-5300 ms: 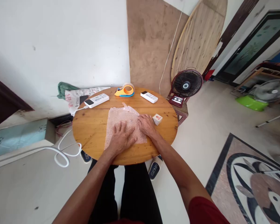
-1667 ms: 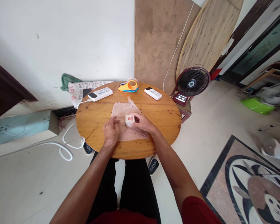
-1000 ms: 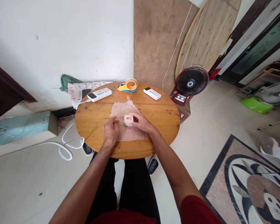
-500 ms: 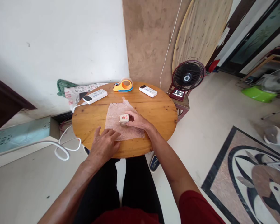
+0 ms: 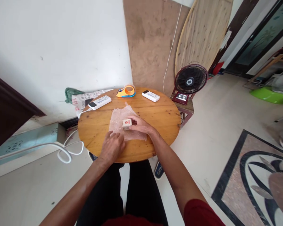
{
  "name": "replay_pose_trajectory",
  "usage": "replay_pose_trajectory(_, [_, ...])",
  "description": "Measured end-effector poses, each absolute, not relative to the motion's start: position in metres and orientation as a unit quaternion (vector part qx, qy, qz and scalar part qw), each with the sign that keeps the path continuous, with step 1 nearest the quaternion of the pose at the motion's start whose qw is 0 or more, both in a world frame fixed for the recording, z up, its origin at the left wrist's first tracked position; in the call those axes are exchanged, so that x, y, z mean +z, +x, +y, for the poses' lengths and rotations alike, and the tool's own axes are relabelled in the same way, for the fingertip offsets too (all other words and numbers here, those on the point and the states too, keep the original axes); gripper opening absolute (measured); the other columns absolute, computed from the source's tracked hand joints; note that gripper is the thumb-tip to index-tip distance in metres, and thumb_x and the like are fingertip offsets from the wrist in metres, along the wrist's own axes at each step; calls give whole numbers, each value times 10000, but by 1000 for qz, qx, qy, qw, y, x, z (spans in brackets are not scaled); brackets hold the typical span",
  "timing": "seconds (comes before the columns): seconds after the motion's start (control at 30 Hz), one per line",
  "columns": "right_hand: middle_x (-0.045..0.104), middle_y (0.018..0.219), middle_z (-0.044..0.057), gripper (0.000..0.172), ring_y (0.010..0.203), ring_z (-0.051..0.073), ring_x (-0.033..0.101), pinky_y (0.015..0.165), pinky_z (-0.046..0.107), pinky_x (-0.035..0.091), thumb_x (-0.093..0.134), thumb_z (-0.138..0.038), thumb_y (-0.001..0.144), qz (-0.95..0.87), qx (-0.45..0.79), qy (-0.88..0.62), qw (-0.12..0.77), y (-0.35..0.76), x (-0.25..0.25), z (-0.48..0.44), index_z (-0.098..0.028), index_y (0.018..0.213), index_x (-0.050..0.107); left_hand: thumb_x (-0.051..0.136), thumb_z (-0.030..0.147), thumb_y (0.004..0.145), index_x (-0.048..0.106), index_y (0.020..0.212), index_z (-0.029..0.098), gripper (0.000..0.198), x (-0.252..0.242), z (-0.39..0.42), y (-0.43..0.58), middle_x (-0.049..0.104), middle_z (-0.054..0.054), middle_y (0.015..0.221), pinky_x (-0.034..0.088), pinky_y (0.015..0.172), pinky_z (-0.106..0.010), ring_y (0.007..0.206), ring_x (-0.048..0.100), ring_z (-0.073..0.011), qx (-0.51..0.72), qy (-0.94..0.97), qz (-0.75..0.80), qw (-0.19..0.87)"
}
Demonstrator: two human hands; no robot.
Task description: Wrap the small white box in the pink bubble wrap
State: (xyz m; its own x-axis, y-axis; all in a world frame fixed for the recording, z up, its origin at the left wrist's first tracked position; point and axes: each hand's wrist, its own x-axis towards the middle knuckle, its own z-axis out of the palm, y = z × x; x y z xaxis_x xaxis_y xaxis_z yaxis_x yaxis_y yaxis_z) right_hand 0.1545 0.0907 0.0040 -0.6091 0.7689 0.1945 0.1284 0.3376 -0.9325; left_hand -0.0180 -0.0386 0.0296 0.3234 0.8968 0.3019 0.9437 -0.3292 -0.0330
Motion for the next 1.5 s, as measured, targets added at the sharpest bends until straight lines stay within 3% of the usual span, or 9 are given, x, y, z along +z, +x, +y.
replay_pose_trajectory(0.27, [582,1341,84,527,1245,234,535,1015,376,459,657,-485,820,-647,582,-343,353,167,33,83,-216,1268,586,465,219,814,644,742,200,194,64,-9,-23,691,-84,688,448,880,-389,699,653,-251,-174,-762,-617,96])
replay_pose_trajectory(0.37, [597,1323,79,571,1245,234,540,1069,382,410,697,-528,770,-643,594,-320,362,174,39,83,-212,1237,605,483,225,790,664,760,197,185,76,11,-20,696,-88,696,449,842,-383,709,653,-262,-163,-753,-631,85])
replay_pose_trajectory(0.53, [663,1122,57,551,1047,203,617,928,328,476,826,-373,604,-664,545,-377,347,173,31,90,-174,1084,646,495,227,757,682,766,203,188,75,41,-17,693,-92,685,451,798,-375,733,657,-281,-153,-733,-660,51])
replay_pose_trajectory(0.7, [643,754,-18,191,751,136,582,703,251,450,690,-306,717,-720,428,-416,354,165,21,93,-158,838,694,504,299,763,691,858,216,226,63,48,-27,717,-70,752,466,794,-355,731,659,-253,-219,-714,-665,-18])
replay_pose_trajectory(0.83, [648,721,-15,156,693,123,567,630,227,419,668,-298,722,-718,417,-426,358,161,19,92,-159,785,701,565,392,728,658,1094,198,424,57,43,-37,737,-68,932,466,879,-370,827,659,-249,-302,-710,-634,-51])
replay_pose_trajectory(0.93, [646,694,-24,154,661,118,561,608,222,418,670,-311,719,-709,422,-440,354,160,20,92,-168,765,705,605,411,682,709,925,208,333,55,42,-39,736,-85,924,482,838,-359,849,651,-266,-299,-707,-637,-74])
replay_pose_trajectory(1.03, [658,711,-17,167,678,127,578,631,231,439,683,-325,716,-699,434,-445,354,160,20,92,-168,767,711,599,416,674,702,769,220,240,52,44,-38,728,-67,839,489,717,-325,721,634,-230,-290,-689,-651,-129])
replay_pose_trajectory(1.23, [689,780,7,194,753,157,621,680,254,473,709,-345,702,-688,437,-436,381,158,15,94,-165,774,715,591,418,688,654,724,193,236,43,46,-35,730,-42,970,449,615,-261,675,606,-157,-373,-629,-621,-281])
replay_pose_trajectory(1.5, [707,827,15,140,763,159,634,694,263,489,666,-291,731,-679,429,-434,408,154,6,97,-174,800,701,620,402,661,642,709,158,250,32,49,-32,728,-68,974,439,619,-251,675,588,-138,-443,-587,-595,-324])
